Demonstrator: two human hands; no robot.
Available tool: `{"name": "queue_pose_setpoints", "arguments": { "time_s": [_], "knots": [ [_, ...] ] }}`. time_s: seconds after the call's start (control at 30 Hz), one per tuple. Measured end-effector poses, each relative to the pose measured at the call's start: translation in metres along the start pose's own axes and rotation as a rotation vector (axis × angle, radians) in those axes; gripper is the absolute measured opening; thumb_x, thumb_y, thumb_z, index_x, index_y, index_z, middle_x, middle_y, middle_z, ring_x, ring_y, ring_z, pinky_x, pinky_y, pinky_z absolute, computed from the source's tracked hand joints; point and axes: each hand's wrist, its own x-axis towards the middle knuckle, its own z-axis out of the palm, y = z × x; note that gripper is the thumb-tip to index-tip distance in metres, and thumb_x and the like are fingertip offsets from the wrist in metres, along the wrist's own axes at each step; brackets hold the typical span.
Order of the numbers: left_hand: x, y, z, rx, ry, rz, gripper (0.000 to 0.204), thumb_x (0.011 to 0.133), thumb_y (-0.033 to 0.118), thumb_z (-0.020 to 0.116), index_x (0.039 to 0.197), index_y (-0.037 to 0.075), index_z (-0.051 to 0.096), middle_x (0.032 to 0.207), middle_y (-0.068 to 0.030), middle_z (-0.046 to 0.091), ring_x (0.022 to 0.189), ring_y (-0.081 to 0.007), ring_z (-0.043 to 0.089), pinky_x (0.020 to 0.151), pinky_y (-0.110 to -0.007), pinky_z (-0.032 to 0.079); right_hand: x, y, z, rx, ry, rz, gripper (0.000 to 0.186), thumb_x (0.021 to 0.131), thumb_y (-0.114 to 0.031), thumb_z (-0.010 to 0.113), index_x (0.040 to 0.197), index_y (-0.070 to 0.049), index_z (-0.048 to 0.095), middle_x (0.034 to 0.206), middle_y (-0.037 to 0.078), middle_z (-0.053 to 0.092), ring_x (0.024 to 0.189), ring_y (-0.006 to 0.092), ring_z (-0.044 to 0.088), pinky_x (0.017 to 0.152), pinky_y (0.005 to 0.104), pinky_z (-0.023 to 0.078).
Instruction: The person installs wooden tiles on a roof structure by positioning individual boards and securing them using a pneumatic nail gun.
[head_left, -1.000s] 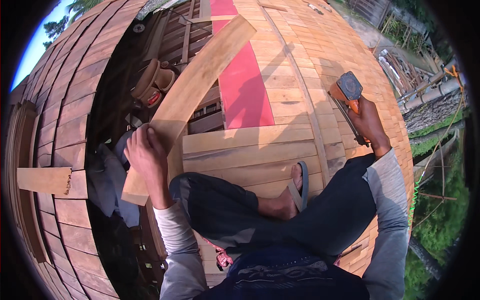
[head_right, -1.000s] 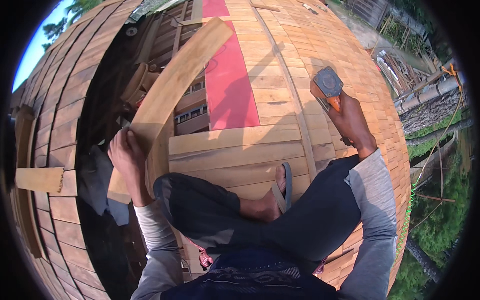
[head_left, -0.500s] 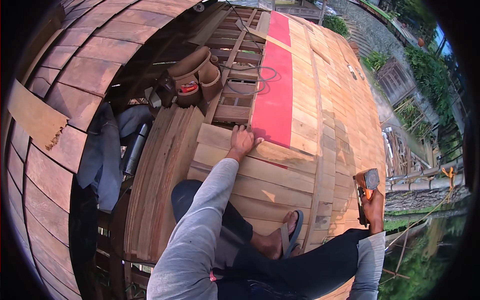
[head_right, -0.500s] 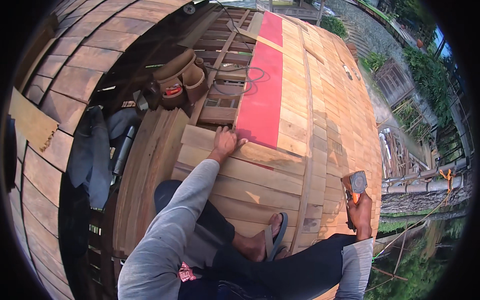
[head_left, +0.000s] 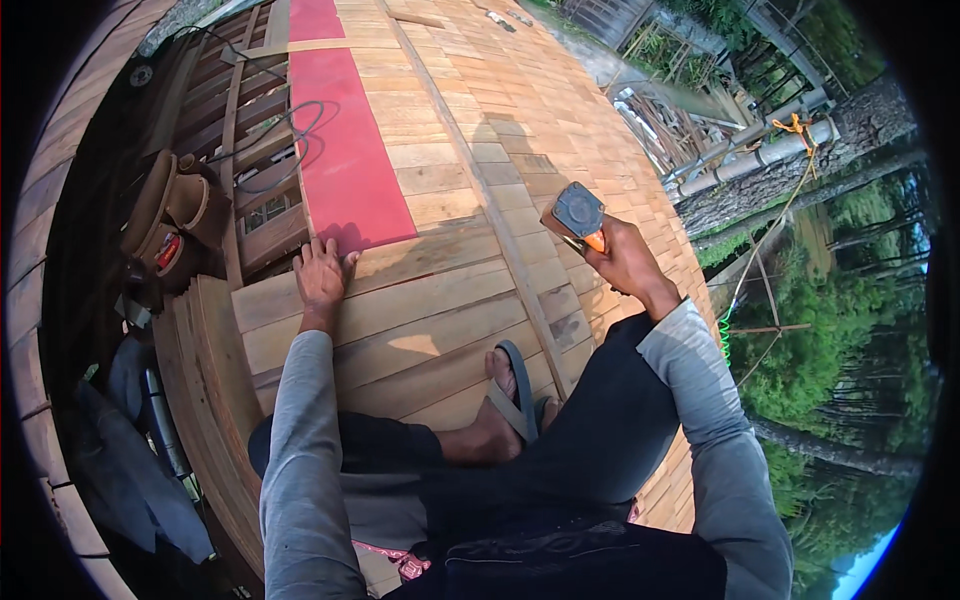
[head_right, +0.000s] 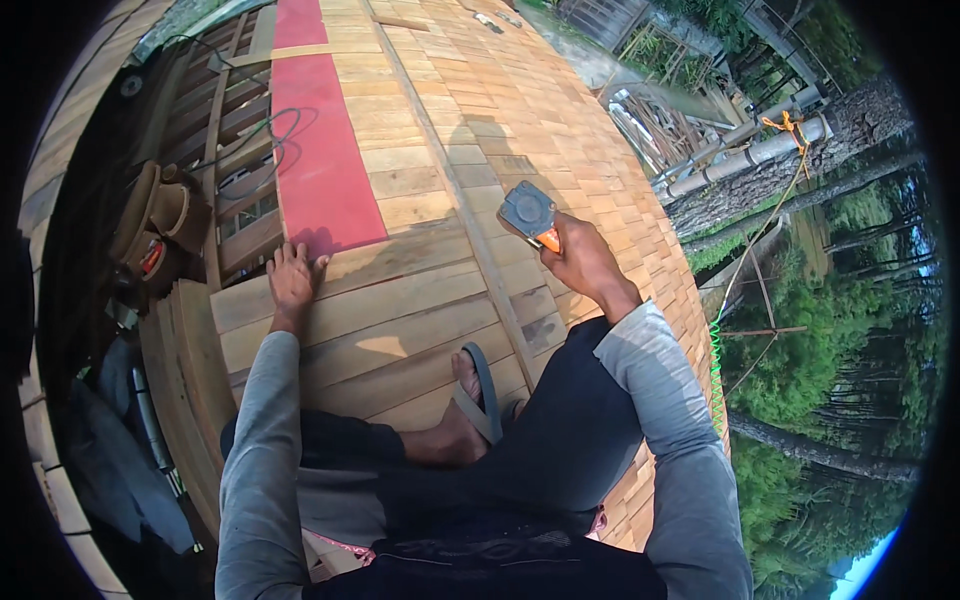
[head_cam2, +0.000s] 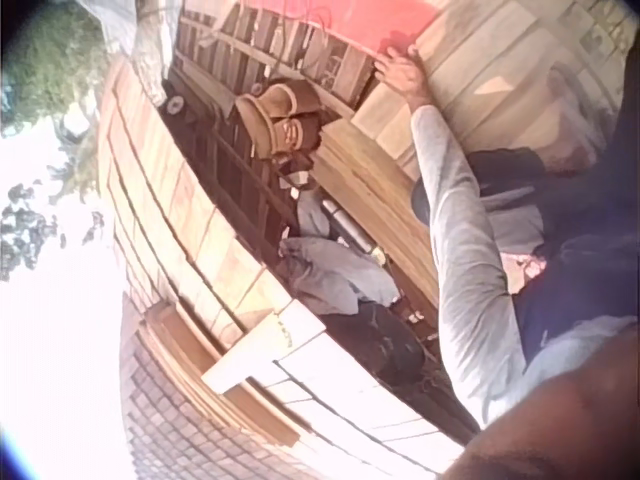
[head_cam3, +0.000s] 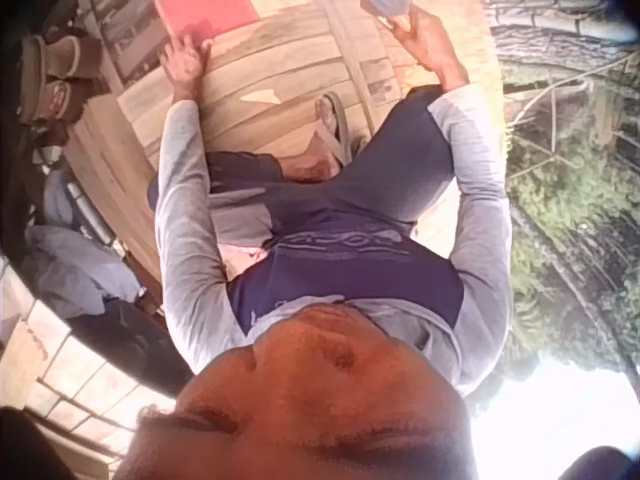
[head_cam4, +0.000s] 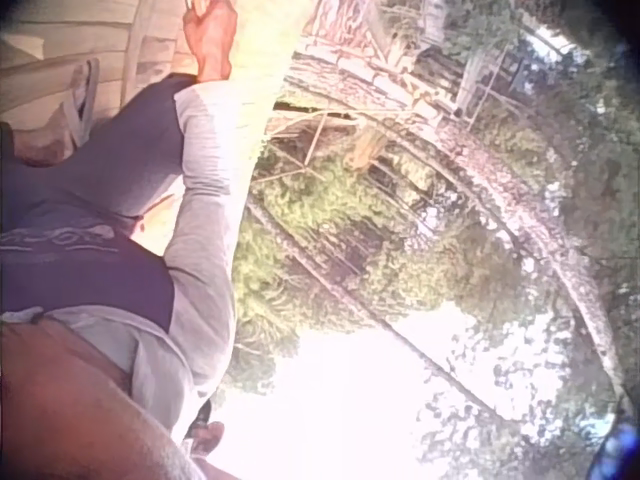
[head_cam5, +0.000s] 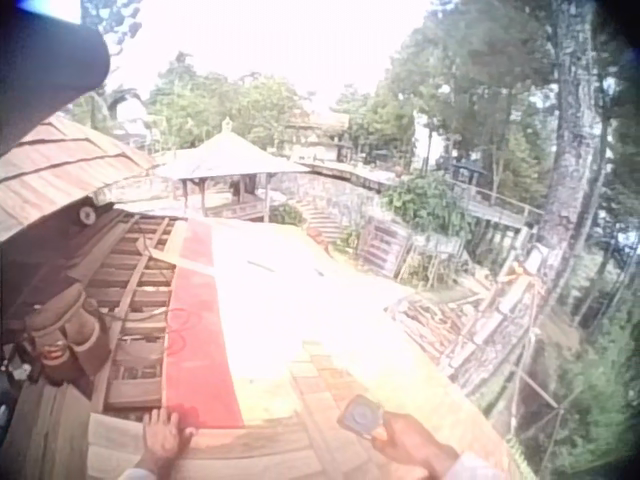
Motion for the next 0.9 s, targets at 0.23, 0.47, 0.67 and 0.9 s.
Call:
{"name": "queue_pose_setpoints", "arguments": {
  "time_s": [0.23, 0.47, 0.67, 0.9],
  "knots": [
    [0.004, -0.005, -0.005, -0.111, -0.083, 0.309, 0.047, 0.092, 0.052, 0.073, 0.113, 0.01, 0.068, 0.117, -0.0128, 0.062, 0.118, -0.0335, 0.055, 0.1, -0.047, 0.043, 0.005, 0.007, 0.007, -0.015, -0.005, 0.006, 0.036, 0.085, -0.008, 0.071, 0.119, 0.0, 0.064, 0.108, 0.027, 0.072, 0.103, 0.0465, 0.07, 0.088, 0.0504, 0.055],
    [0.004, -0.005, -0.005, -0.034, -0.21, 0.285, 0.058, 0.09, 0.055, 0.074, 0.121, 0.007, 0.066, 0.123, -0.0126, 0.061, 0.123, -0.0321, 0.054, 0.107, -0.046, 0.042, 0.004, 0.004, 0.008, -0.013, 0.018, -0.051, 0.032, 0.087, -0.006, 0.069, 0.118, 0.001, 0.064, 0.101, 0.025, 0.071, 0.094, 0.0413, 0.07, 0.084, 0.0451, 0.055],
    [0.006, 0.007, 0.002, -0.02, -0.194, 0.246, 0.059, 0.091, 0.057, 0.072, 0.122, 0.007, 0.064, 0.123, -0.0123, 0.06, 0.124, -0.0318, 0.053, 0.106, -0.046, 0.042, 0.038, -0.009, 0.019, 0.067, -0.12, -0.124, 0.042, 0.091, -0.012, 0.068, 0.128, 0.004, 0.059, 0.11, 0.031, 0.072, 0.105, 0.0492, 0.069, 0.091, 0.0515, 0.055],
    [0.003, 0.003, 0.002, -0.043, -0.138, 0.209, 0.055, 0.09, 0.055, 0.074, 0.119, 0.009, 0.065, 0.126, -0.0134, 0.056, 0.13, -0.0346, 0.051, 0.118, -0.055, 0.033, 0.089, -0.023, 0.134, 0.518, -0.299, 0.006, 0.046, 0.097, -0.019, 0.072, 0.136, 0.003, 0.058, 0.094, 0.013, 0.07, 0.068, 0.0183, 0.069, 0.064, 0.0348, 0.056]
  ]
}}
